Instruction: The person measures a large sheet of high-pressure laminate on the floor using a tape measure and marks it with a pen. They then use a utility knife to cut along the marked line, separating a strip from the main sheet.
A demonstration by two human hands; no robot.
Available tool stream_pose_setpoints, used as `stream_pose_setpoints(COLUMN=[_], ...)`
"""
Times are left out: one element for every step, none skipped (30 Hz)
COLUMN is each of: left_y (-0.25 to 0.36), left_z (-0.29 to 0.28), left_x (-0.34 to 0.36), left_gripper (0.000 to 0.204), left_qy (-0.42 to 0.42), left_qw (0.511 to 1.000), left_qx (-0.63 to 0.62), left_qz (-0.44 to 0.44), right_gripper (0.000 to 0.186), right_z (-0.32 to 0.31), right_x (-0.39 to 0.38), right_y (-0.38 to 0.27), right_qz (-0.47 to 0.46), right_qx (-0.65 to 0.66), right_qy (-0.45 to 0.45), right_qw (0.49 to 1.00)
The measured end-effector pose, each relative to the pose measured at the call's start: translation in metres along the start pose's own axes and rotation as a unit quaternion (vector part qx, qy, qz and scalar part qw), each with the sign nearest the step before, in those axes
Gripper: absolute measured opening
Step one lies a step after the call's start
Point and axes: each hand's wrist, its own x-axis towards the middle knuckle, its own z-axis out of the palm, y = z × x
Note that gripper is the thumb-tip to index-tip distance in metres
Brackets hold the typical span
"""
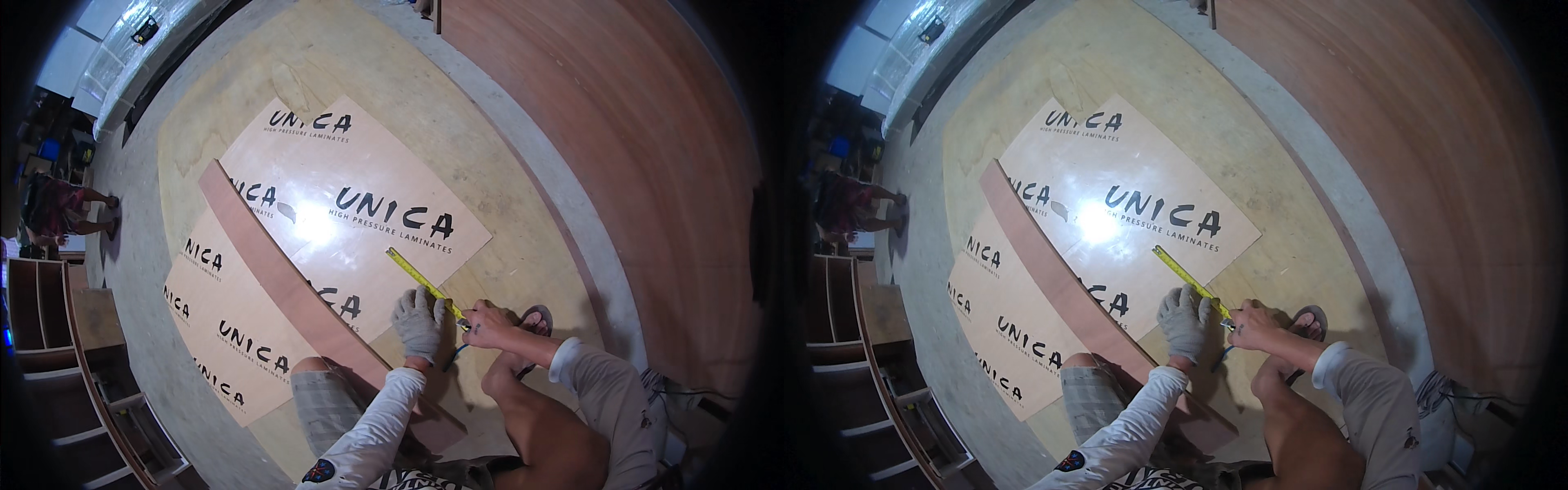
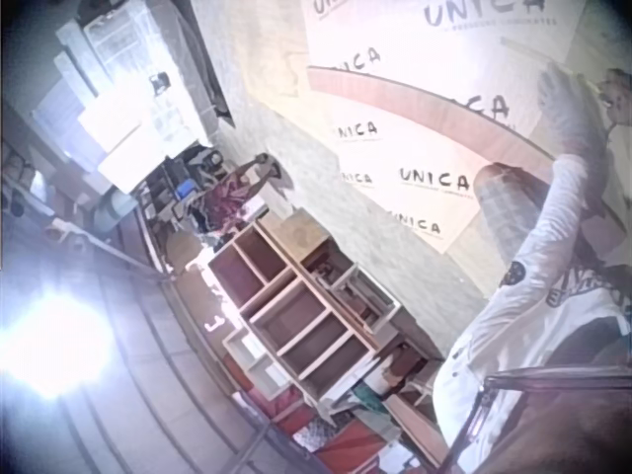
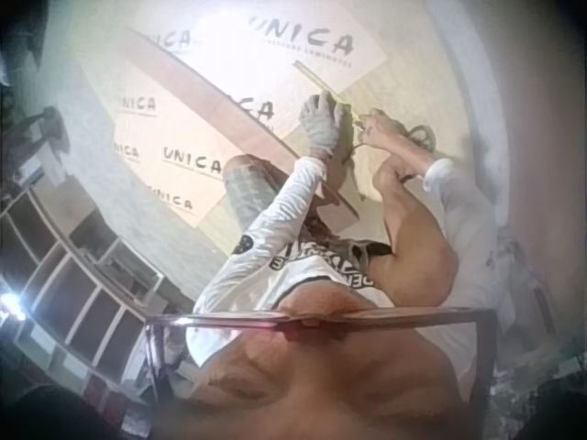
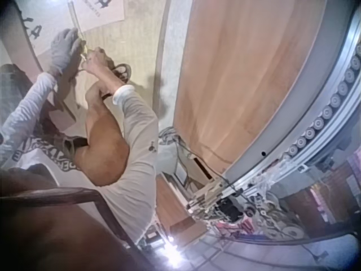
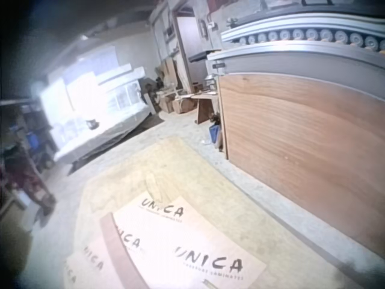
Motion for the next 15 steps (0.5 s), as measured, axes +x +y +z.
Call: stream_pose_setpoints(left_y=[0.004,0.006,0.008,0.009,0.009,0.008,0.008,0.008,0.008,0.009,0.01,0.011,0.013,0.014,0.014], left_z=[0.001,0.002,0.003,0.005,0.007,0.01,0.013,0.017,0.02,0.024,0.028,0.033,0.037,0.041,0.044], left_x=[-0.002,-0.003,-0.005,-0.008,-0.01,-0.013,-0.015,-0.017,-0.019,-0.021,-0.022,-0.021,-0.023,-0.024,-0.024], left_gripper=[0.054,0.051,0.049,0.047,0.047,0.047,0.047,0.046,0.045,0.044,0.042,0.04,0.038,0.035,0.033], left_qy=[-0.004,-0.036,-0.063,-0.083,-0.079,-0.069,-0.07,-0.064,-0.07,-0.087,-0.103,-0.128,-0.147,-0.17,-0.184], left_qw=[1.0,0.994,0.984,0.97,0.97,0.971,0.97,0.969,0.967,0.964,0.939,0.906,0.869,0.853,0.837], left_qx=[-0.02,-0.079,-0.132,-0.188,-0.19,-0.195,-0.196,-0.211,-0.222,-0.226,-0.304,-0.373,-0.443,-0.46,-0.481], left_qz=[-0.023,-0.062,-0.098,-0.132,-0.128,-0.122,-0.127,-0.11,-0.105,-0.109,-0.126,-0.151,-0.165,-0.181,-0.186], right_gripper=[0.053,0.054,0.056,0.057,0.058,0.057,0.056,0.056,0.059,0.063,0.067,0.065,0.062,0.06,0.058], right_z=[0.0,0.0,0.0,0.0,0.0,-0.001,-0.001,-0.002,-0.003,-0.004,-0.005,-0.005,-0.005,-0.004,-0.003], right_x=[-0.001,-0.002,-0.003,-0.004,-0.005,-0.005,-0.005,-0.005,-0.004,-0.003,-0.003,-0.004,-0.004,-0.007,-0.01], right_y=[0.0,0.0,0.001,0.003,0.005,0.008,0.011,0.014,0.017,0.019,0.021,0.021,0.02,0.019,0.017], right_qz=[-0.001,0.0,-0.008,-0.013,-0.014,-0.013,-0.007,0.0,0.0,0.002,0.004,-0.027,-0.056,-0.057,-0.033], right_qx=[0.0,-0.002,0.01,0.02,0.03,0.041,0.051,0.062,0.077,0.094,0.098,0.1,0.09,0.062,0.145], right_qy=[0.004,0.006,0.013,0.017,0.021,0.027,0.031,0.019,0.016,-0.004,-0.012,-0.014,-0.003,-0.013,-0.025], right_qw=[1.0,1.0,1.0,1.0,0.999,0.999,0.998,0.998,0.997,0.996,0.995,0.995,0.994,0.996,0.989])
